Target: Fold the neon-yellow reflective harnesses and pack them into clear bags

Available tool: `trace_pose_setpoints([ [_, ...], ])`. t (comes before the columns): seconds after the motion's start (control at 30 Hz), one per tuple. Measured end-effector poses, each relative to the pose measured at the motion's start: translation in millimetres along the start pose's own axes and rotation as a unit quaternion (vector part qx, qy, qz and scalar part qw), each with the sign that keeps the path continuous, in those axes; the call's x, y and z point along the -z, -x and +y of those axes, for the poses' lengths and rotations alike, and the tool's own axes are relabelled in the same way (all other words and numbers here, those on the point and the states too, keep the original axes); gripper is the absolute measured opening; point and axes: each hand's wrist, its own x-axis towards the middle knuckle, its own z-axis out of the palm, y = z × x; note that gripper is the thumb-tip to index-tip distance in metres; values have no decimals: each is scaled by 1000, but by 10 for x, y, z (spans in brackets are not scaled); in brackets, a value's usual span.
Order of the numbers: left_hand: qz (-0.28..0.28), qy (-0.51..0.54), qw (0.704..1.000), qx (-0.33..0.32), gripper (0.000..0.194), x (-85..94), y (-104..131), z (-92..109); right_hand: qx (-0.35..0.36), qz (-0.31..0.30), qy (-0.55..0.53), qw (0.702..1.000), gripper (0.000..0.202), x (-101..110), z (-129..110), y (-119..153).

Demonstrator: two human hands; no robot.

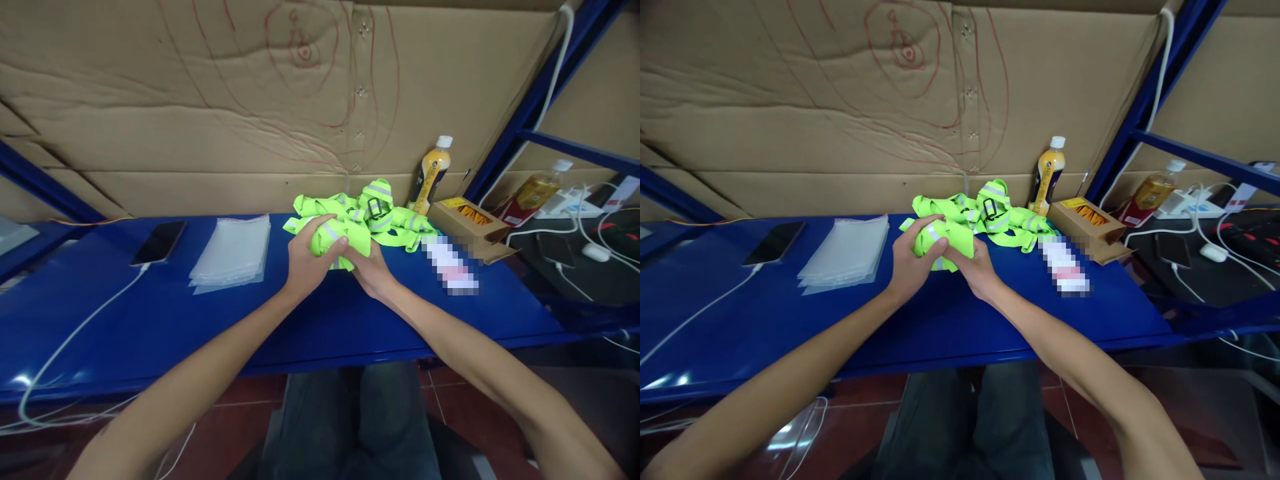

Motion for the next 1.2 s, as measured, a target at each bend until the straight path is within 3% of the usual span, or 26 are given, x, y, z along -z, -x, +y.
trace_pose_setpoints([
  [0.1, -2, 67, 997, 31, 58, 8, -16, -25, -11, -17, 6, 1000, 57, 5, 2, -4],
  [0.33, 8, 104, 992, 70, 64, -107, 55, -34, -15, -26, 9, 1000, 74, 38, -37, -83],
  [0.53, 21, 271, 945, 180, 68, -232, 113, 3, -23, -31, -7, 999, 73, 58, -53, -117],
  [0.67, 27, 301, 928, 218, 70, -218, 87, 45, -22, -25, -11, 999, 71, 34, -56, -92],
  [0.8, 41, 248, 951, 181, 65, -143, 5, 26, -21, -25, -11, 999, 67, 43, -52, -122],
  [0.87, 47, 200, 967, 148, 63, -86, -51, 0, 1, 3, -4, 1000, 68, 76, -49, -164],
  [1.0, 51, 70, 994, 69, 60, 13, -116, -11, 133, 78, 107, 982, 76, 152, -92, -199],
  [1.1, 35, 8, 999, 30, 55, 26, -82, 23, 235, 30, 253, 938, 70, 151, -154, -145],
  [1.2, 16, -22, 999, -21, 49, -4, 1, 59, 239, -11, 303, 923, 63, 92, -162, -82],
])
